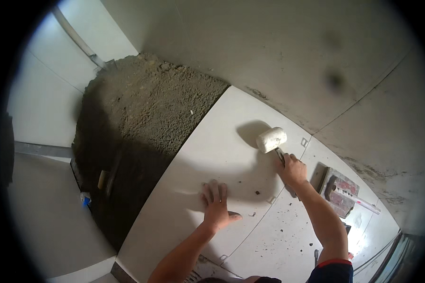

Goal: The person spreads cement on a large white tile using a notched trowel, then places the tile onto a prepared floor area. They press the tile into place and use a rubber mallet to tap it flat, ensuring it is level with adjacent tiles.

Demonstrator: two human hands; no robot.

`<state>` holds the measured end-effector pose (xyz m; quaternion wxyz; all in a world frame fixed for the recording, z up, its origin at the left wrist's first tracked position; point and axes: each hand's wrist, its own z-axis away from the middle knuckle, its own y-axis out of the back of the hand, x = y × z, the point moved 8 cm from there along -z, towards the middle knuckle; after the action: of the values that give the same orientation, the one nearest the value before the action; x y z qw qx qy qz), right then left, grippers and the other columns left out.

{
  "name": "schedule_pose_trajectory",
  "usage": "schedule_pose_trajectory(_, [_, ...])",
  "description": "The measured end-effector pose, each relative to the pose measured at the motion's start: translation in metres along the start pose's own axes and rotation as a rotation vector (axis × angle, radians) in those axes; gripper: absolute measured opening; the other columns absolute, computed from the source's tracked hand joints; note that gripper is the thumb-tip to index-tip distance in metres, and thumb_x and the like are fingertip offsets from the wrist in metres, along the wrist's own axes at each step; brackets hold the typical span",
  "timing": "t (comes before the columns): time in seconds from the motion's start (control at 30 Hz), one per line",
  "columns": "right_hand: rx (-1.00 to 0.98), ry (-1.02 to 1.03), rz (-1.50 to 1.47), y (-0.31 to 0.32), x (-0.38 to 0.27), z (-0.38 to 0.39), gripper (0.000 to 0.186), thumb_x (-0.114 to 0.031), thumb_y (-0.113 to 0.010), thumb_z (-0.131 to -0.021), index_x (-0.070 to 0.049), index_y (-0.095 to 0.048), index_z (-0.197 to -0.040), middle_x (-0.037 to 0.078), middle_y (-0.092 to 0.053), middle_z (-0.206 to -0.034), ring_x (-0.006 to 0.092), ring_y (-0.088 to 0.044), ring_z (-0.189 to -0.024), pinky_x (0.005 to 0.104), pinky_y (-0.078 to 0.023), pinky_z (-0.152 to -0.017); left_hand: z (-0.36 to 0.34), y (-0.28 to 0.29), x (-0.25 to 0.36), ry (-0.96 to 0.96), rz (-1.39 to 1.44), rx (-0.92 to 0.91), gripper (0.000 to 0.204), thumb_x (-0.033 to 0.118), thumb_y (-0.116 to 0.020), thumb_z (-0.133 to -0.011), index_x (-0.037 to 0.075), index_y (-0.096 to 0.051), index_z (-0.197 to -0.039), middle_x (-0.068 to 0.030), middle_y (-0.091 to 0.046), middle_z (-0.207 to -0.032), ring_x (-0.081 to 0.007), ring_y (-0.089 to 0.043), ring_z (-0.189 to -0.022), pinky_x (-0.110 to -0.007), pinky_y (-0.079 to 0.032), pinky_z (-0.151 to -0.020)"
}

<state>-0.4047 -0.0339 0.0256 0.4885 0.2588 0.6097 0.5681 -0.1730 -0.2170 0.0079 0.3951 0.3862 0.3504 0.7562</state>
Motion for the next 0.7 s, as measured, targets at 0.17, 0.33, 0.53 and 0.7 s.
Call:
schedule_pose_trajectory(0.17, [0.226, 0.092, -0.065, -0.003, -0.006, -0.004, 0.036, -0.034, -0.061, -0.090, 0.000, -0.061, -0.103, 0.018, -0.059, -0.103, 0.0375, -0.058, -0.098, 0.0463, -0.049, -0.083, 0.000, 0.007, 0.003, 0.016, -0.009, 0.000, 0.129, 0.061, -0.081, -0.062, 0.004, -0.010, -0.153, -0.0239, 0.001, -0.159, -0.0535, 0.002, -0.144, -0.070, -0.013, -0.111])
schedule_pose_trajectory(0.33, [0.179, 0.083, -0.044, -0.016, -0.003, -0.007, 0.038, -0.033, -0.059, -0.091, -0.002, -0.061, -0.113, 0.017, -0.061, -0.104, 0.0358, -0.059, -0.095, 0.0465, -0.049, -0.083, 0.003, 0.007, -0.001, 0.006, 0.014, 0.075, 0.133, 0.060, -0.084, -0.058, 0.000, -0.011, -0.152, -0.0259, 0.003, -0.157, -0.0551, 0.008, -0.143, -0.070, -0.010, -0.111])
schedule_pose_trajectory(0.53, [0.120, 0.009, 0.011, -0.024, 0.006, -0.009, 0.040, -0.038, -0.057, -0.092, -0.003, -0.061, -0.112, 0.014, -0.062, -0.105, 0.0340, -0.058, -0.100, 0.0463, -0.049, -0.085, 0.002, 0.012, 0.004, 0.010, 0.004, 0.118, 0.133, 0.062, -0.083, -0.056, 0.001, -0.016, -0.153, -0.0263, -0.004, -0.159, -0.0535, 0.002, -0.144, -0.067, -0.009, -0.114])
schedule_pose_trajectory(0.7, [0.093, -0.017, 0.017, -0.021, 0.006, -0.011, 0.041, -0.038, -0.055, -0.093, -0.003, -0.062, -0.112, 0.014, -0.062, -0.106, 0.0336, -0.059, -0.099, 0.0454, -0.050, -0.084, -0.001, 0.013, 0.003, -0.024, 0.000, 0.103, 0.134, 0.064, -0.082, -0.056, 0.000, -0.013, -0.152, -0.0276, 0.001, -0.158, -0.0549, 0.005, -0.143, -0.065, -0.006, -0.115])
